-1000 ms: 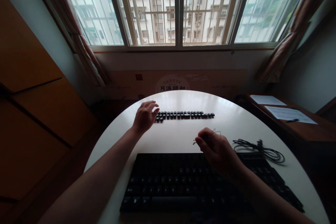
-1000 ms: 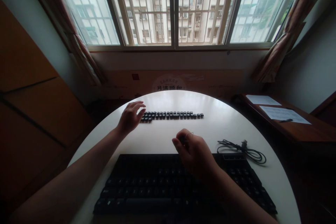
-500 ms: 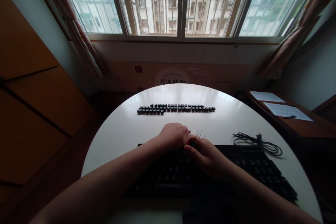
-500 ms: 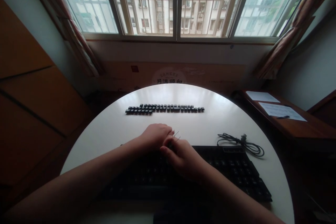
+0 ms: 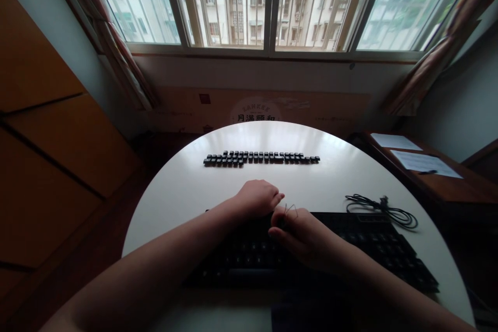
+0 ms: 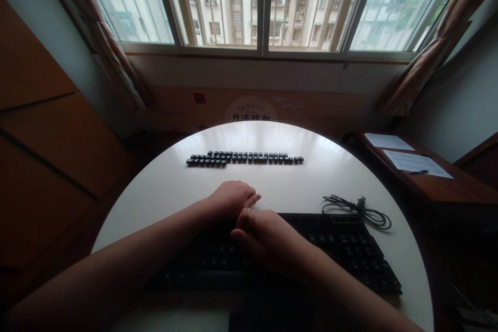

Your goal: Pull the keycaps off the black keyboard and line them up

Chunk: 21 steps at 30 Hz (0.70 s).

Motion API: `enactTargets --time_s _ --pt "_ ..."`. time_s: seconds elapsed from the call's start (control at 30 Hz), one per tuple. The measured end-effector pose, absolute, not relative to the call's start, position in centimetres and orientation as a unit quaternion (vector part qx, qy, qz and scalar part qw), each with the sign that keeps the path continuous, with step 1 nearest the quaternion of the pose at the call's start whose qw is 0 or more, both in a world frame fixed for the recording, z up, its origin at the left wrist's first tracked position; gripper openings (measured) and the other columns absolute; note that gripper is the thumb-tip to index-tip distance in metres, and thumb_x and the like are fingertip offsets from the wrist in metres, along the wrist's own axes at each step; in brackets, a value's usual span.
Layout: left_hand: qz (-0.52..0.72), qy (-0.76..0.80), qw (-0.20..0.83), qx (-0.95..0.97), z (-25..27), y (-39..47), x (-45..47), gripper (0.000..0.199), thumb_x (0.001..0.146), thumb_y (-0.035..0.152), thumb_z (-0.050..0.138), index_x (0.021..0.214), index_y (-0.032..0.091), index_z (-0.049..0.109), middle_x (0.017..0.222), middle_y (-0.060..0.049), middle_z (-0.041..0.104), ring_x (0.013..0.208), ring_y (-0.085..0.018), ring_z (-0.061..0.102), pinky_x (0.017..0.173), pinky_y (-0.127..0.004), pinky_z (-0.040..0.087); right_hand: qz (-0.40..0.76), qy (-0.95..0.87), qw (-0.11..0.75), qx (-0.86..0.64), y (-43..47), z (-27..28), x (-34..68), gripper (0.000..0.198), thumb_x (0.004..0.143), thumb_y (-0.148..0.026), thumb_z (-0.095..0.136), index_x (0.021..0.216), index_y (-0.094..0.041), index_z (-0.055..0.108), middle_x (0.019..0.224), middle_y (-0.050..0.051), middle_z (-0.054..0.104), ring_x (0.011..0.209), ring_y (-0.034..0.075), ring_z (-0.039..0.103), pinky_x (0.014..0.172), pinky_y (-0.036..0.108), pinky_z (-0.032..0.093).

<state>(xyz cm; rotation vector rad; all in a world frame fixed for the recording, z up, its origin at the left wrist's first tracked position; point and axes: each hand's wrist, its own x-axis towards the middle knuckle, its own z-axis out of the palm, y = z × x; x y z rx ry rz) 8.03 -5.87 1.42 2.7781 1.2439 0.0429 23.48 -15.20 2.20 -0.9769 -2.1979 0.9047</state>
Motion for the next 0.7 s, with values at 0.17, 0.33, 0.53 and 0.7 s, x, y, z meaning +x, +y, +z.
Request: enactTargets --time_s 0.17,0.33,0.53,0.7 --pt "0.016 0.409 0.044 0.911 1.3 -5.9 8.0 0.05 0.096 0.048 0.034 0.073 0.02 0.069 0.076 -0.007 0.07 0.074 -0.023 0.064 0.062 -0.031 0.044 0.303 -0.846 0.269 -0.347 -15.5 2.2 23.1 0.015 0.094 -0.029 0.055 0.083 -0.019 0.054 0.065 -0.003 0.055 0.052 0.01 0.043 0.052 0.022 0.034" --pt "0.016 0.409 0.054 0.911 1.3 -5.8 8.0 0.06 0.098 0.052 0.025 0.075 0.021 0.07 0.081 -0.007 0.072 0.078 -0.022 0.065 0.066 -0.031 0.045 0.265 -0.858 0.277 -0.341 -15.6 1.6 23.0 0.017 0.093 -0.031 0.056 0.082 -0.019 0.054 0.07 0.0 0.06 0.055 0.012 0.049 0.053 0.023 0.035" --pt "0.004 0.402 0.049 0.914 1.4 -5.9 7.9 0.062 0.099 0.051 0.021 0.075 0.022 0.069 0.084 -0.007 0.073 0.079 -0.023 0.065 0.063 -0.032 0.044 0.223 -0.846 0.367 -0.317 -15.6 0.5 23.0 0.024 0.098 -0.037 0.048 0.083 -0.019 0.051 0.065 -0.001 0.057 0.05 0.011 0.045 0.05 0.023 0.034" --pt "0.006 0.4 0.054 0.915 1.5 -6.0 7.8 0.061 0.099 0.052 0.023 0.076 0.021 0.07 0.085 -0.007 0.074 0.081 -0.023 0.065 0.067 -0.032 0.044 0.203 -0.848 0.385 -0.302 -15.7 0.0 22.6 0.028 0.099 -0.04 0.046 0.081 -0.018 0.05 0.065 0.0 0.056 0.049 0.01 0.042 0.048 0.022 0.031"
